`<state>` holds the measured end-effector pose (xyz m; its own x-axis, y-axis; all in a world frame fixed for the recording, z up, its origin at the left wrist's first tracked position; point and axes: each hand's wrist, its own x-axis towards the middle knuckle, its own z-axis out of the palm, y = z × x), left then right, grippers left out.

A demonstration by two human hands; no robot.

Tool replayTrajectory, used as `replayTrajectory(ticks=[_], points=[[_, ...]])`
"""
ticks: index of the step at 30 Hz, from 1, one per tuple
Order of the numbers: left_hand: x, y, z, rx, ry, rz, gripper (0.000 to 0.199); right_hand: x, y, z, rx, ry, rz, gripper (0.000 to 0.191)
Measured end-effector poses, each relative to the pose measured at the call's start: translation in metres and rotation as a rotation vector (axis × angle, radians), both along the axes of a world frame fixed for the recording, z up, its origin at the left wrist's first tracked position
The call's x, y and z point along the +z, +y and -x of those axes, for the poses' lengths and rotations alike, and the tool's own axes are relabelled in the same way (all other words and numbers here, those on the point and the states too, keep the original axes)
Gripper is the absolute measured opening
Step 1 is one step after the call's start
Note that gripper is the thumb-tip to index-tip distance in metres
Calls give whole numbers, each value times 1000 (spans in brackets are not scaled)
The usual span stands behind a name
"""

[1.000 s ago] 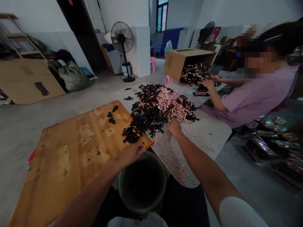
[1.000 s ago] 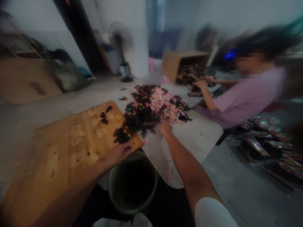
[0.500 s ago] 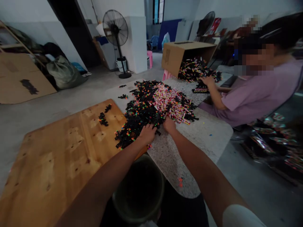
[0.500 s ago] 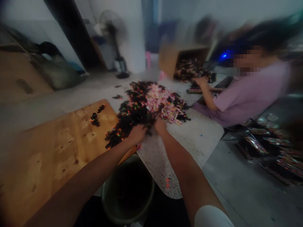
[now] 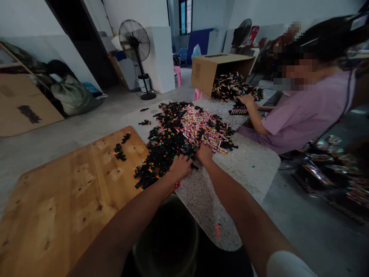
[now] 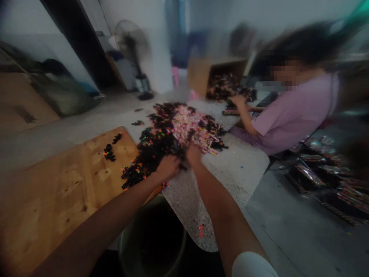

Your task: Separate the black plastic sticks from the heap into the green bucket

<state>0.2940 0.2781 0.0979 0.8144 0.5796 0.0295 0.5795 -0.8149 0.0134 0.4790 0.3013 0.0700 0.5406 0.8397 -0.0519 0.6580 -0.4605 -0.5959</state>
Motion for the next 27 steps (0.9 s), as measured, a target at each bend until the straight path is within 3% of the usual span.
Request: replayTrajectory(ticks=[5, 11, 16, 20, 24, 27], points=[[-1, 2, 6, -36, -172, 50, 19, -1, -23, -13, -5, 104, -84, 30], [6, -10, 9, 52, -200, 168, 22, -1, -109, 1, 5, 378, -177, 16], [1, -26, 6, 14, -205, 155, 29, 0, -164, 28, -72, 740, -391, 27], [-8, -37, 9, -79, -177, 169, 30, 8, -195, 31, -143, 804, -447, 35], [-18, -48, 12, -214, -103, 221, 32, 14, -229, 35, -114, 874, -470, 41], [-21, -59, 8, -190, -66, 232, 32, 15, -248, 41, -115, 892, -498, 42]])
